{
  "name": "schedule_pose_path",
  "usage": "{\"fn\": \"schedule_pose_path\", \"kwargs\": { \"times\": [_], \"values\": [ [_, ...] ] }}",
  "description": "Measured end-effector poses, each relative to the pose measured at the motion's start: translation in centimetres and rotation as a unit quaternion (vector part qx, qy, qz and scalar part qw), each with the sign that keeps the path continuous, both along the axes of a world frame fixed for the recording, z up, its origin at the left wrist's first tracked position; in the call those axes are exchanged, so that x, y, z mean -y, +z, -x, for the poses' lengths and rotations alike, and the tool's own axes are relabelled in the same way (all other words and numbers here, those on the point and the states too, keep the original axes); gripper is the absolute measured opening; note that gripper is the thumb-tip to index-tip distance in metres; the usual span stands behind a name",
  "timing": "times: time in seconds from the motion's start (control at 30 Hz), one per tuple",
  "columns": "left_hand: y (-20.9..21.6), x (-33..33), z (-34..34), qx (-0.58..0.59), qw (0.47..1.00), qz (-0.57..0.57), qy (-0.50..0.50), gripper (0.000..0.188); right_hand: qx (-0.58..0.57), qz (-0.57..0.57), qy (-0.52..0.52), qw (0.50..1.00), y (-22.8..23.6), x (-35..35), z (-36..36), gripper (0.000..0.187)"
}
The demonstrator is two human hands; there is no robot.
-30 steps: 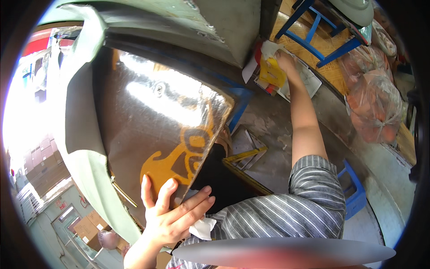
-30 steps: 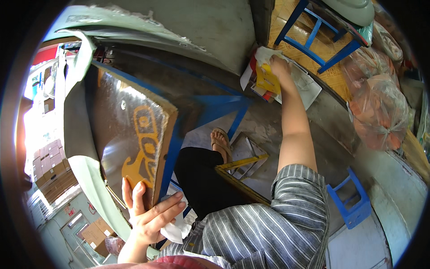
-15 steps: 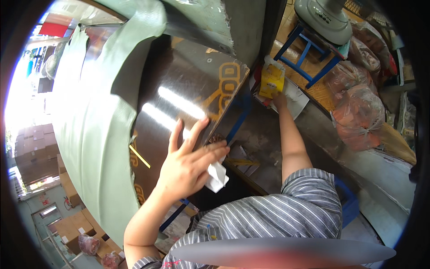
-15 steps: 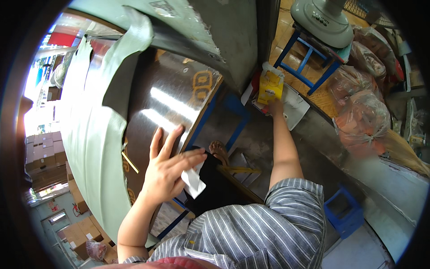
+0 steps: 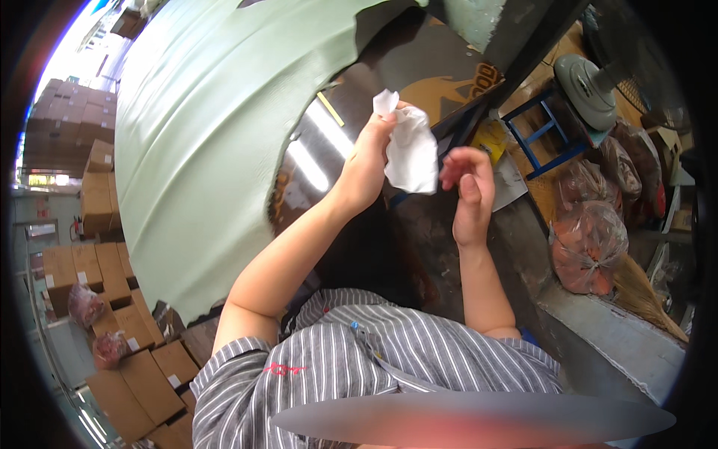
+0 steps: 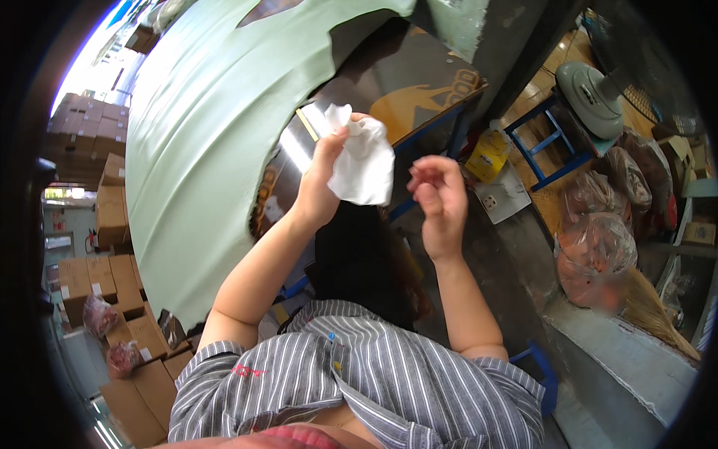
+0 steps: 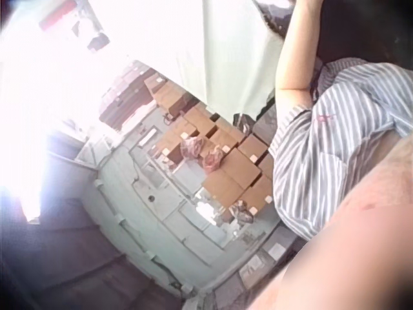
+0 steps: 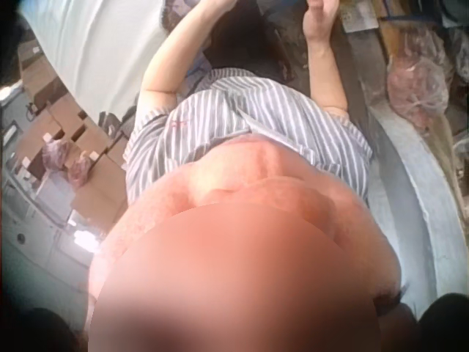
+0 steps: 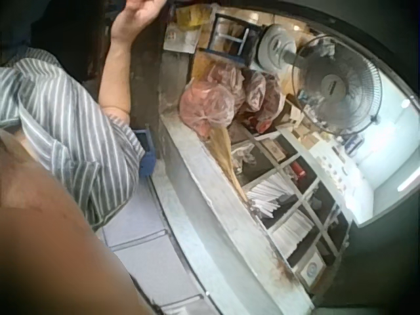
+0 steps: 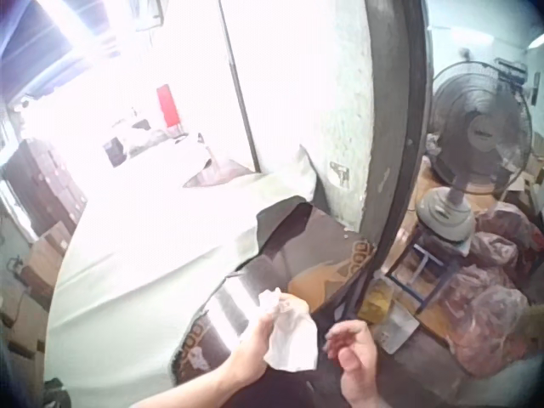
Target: The person smooths a large sheet of light green fabric on a table, briefly wipes their face with a tissue, then uses a thin stick to draw lines and shapes on the fabric surface.
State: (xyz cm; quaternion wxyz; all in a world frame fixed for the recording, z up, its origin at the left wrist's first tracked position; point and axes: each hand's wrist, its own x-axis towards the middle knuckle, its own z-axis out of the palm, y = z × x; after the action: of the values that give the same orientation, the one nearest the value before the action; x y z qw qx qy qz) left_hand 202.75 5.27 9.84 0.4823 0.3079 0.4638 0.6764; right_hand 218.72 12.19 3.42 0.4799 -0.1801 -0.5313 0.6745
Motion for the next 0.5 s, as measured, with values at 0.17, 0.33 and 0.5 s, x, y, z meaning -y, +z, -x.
{"fn": "schedule_pose_path", "kwargs": {
  "times": [0.17, 0.33, 0.5],
  "values": [
    [0.9, 4.9, 1.1, -0.106, 0.990, -0.055, 0.080, 0.023, 0.112, -0.101, 0.047, 0.987, 4.4, 2.5, 4.7, 0.031],
    [4.3, 11.7, 2.8, -0.034, 0.988, -0.020, 0.151, 0.019, -0.040, 0.171, 0.237, 0.955, 7.9, 4.9, 6.2, 0.013],
    [9.5, 18.1, 0.1, 0.081, 0.971, -0.171, 0.143, 0.018, -0.144, 0.302, 0.415, 0.846, 16.1, 10.0, 5.1, 0.014]
  ]
}}
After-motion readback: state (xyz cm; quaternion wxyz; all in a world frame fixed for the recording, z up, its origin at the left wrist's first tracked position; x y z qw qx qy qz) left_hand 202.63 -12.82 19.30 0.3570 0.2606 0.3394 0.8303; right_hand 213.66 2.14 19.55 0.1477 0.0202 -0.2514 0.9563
